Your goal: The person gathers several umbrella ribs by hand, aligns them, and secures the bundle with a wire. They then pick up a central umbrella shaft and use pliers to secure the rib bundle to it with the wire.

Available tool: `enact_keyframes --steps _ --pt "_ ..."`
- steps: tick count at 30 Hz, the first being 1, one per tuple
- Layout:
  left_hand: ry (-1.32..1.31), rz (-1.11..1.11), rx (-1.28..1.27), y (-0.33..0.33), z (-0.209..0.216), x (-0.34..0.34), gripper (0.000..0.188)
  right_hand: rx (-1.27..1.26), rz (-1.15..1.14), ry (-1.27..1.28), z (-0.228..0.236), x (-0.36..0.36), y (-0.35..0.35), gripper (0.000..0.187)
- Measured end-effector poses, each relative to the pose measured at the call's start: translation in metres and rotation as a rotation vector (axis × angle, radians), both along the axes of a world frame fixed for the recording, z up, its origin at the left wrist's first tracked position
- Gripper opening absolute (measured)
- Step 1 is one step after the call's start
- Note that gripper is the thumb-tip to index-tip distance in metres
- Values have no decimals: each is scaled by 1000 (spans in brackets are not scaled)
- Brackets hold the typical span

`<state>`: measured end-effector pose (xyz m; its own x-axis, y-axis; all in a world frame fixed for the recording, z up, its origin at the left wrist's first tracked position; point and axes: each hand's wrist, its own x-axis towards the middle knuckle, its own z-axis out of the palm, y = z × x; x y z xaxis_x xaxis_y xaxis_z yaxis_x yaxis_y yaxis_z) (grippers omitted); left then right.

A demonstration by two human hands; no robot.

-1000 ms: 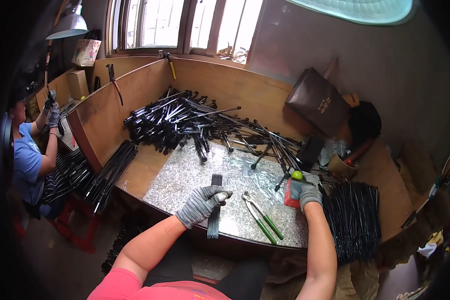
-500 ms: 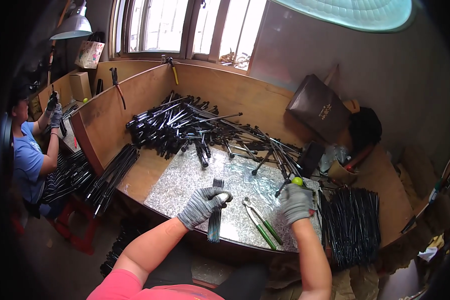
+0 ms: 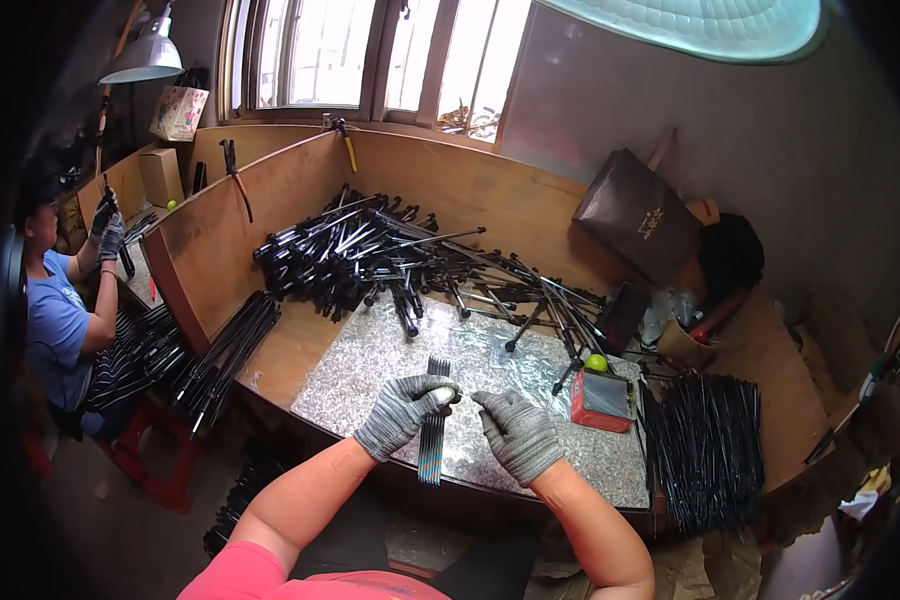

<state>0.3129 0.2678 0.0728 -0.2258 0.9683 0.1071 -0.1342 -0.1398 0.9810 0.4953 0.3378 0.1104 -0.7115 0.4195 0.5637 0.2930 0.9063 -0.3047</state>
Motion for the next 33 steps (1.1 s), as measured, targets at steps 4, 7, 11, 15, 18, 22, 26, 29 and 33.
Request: enact_keyframes --steps 4,7,11,15,18,22,26,29,33 --pt "25 -3 4 1 2 2 20 19 19 16 0 1 2 25" --pt "46 -7 -1 4 1 2 20 38 15 -4 2 2 3 26" --pt "70 5 33 3 -1 0 22 54 -10 -67 8 1 1 26" --pt "109 35 67 -5 -7 -6 23 45 14 -68 10 -7 -8 26" --pt "167 -25 62 -5 8 3 28 94 -51 -80 12 5 -9 27" --pt "247 31 200 -1 2 4 27 115 -31 -47 3 2 -8 32" --pt "142 -7 119 -5 3 2 24 213 -78 -132 -1 -7 -3 33" --pt "225 -45 100 -5 8 -3 28 180 -19 103 -2 -13 0 33" --pt "281 -94 104 2 8 -5 27 13 62 48 -10 0 16 33"
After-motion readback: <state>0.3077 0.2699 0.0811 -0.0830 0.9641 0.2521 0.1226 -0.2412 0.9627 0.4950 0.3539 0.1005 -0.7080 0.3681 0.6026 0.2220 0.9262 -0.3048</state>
